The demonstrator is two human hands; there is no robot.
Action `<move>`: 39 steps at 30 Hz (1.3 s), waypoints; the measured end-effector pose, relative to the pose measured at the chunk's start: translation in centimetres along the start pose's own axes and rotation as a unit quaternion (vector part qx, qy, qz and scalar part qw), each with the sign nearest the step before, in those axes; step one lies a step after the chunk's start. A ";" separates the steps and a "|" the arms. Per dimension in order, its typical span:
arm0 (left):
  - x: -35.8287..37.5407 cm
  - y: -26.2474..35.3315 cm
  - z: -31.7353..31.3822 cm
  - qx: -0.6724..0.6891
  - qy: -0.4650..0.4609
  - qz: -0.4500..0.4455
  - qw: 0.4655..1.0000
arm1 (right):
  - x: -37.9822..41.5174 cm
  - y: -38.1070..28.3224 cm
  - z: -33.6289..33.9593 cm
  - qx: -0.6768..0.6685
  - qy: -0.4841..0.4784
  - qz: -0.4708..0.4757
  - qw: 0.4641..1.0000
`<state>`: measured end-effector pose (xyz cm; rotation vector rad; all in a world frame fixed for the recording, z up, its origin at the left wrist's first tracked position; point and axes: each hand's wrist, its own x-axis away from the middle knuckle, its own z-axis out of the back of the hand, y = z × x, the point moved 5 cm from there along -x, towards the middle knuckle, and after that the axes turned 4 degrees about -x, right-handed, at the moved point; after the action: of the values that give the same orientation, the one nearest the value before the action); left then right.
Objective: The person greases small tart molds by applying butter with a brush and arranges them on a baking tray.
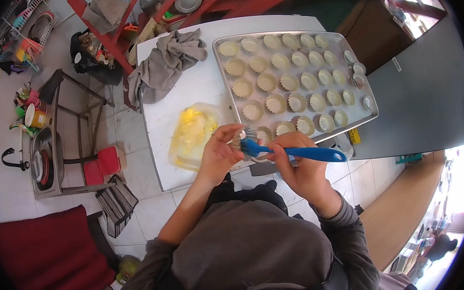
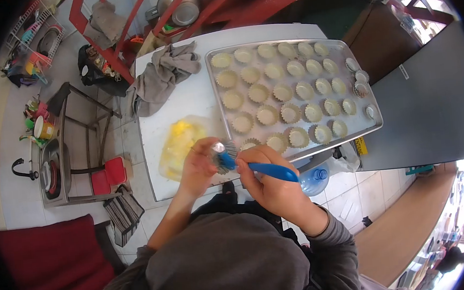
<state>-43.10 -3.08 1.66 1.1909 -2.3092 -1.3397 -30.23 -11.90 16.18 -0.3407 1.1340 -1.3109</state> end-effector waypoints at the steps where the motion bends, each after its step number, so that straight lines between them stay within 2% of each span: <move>1: -0.1 0.2 0.0 -0.004 0.002 -0.008 1.000 | 0.0 -0.1 -0.2 0.032 -0.008 0.008 0.999; 2: 0.0 0.4 0.1 0.004 0.004 -0.006 1.000 | 0.0 0.2 0.5 0.028 -0.001 -0.038 0.999; 5: 0.4 0.7 -0.1 0.039 -0.003 0.009 0.999 | 0.1 0.0 1.1 -0.051 0.030 0.006 0.998; 6: 0.3 1.0 -0.6 0.057 -0.014 0.017 0.998 | -0.5 -1.3 0.5 -0.015 -0.001 0.096 0.995; 10: 0.4 1.4 -0.7 0.042 -0.049 0.052 0.997 | -0.2 -1.5 0.3 -0.011 -0.103 0.024 0.994; 11: 0.6 1.2 -0.4 0.034 -0.048 0.056 0.997 | 0.0 -1.3 1.0 -0.067 -0.088 -0.067 0.992; 13: 1.0 0.6 -0.1 0.019 -0.047 0.065 0.997 | -0.1 -1.3 0.7 -0.091 -0.029 -0.017 0.995; 16: 1.0 1.4 -0.4 0.083 -0.030 0.107 0.990 | -0.3 -2.0 -0.4 -0.052 -0.066 0.038 0.996; 19: 1.5 1.2 -0.1 0.117 -0.007 0.094 0.989 | 0.2 -0.8 1.7 -0.126 -0.083 -0.050 0.987; 20: 1.6 1.1 -0.4 0.105 -0.008 0.086 0.991 | -0.2 -1.0 1.8 -0.131 -0.061 -0.014 0.989; 23: 1.4 0.9 -1.4 0.083 -0.008 0.074 0.994 | -0.3 -1.6 0.1 -0.078 -0.075 0.123 0.987; 24: 1.4 0.6 -1.5 0.081 -0.003 0.077 0.994 | -0.3 -2.6 0.1 -0.102 -0.109 0.126 0.981; 27: 2.1 0.1 -2.1 0.120 0.028 0.068 0.990 | 0.0 -0.3 2.1 -0.239 -0.126 -0.051 0.961; 28: 2.1 -0.1 -2.4 0.141 0.038 0.059 0.988 | -0.5 -0.2 2.7 -0.183 -0.092 0.008 0.979; 31: 2.5 -1.0 -3.1 0.125 0.078 0.044 0.988 | -1.4 -1.2 1.2 -0.120 -0.098 0.135 0.979; 32: 2.7 -1.0 -3.4 0.137 0.090 0.056 0.985 | -1.4 -0.8 0.8 -0.151 -0.095 0.125 0.976; 34: 2.6 -0.4 -4.4 0.161 0.114 0.077 0.977 | -1.5 0.1 0.9 -0.298 -0.060 0.010 0.953; 35: 2.7 -0.3 -4.4 0.177 0.109 0.049 0.977 | -1.6 0.6 0.8 -0.367 -0.045 -0.049 0.928; 36: 2.9 -0.4 -4.4 0.192 0.106 0.021 0.975 | -1.7 1.0 0.9 -0.359 -0.019 -0.024 0.933; 39: 3.9 -0.7 -4.0 0.198 0.139 -0.018 0.970 | -0.8 2.3 -0.6 -0.218 -0.134 -0.001 0.967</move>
<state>-43.06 -8.63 2.60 1.4315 -2.4158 -0.6770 -29.22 -10.31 14.50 -0.8170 1.1817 -0.9711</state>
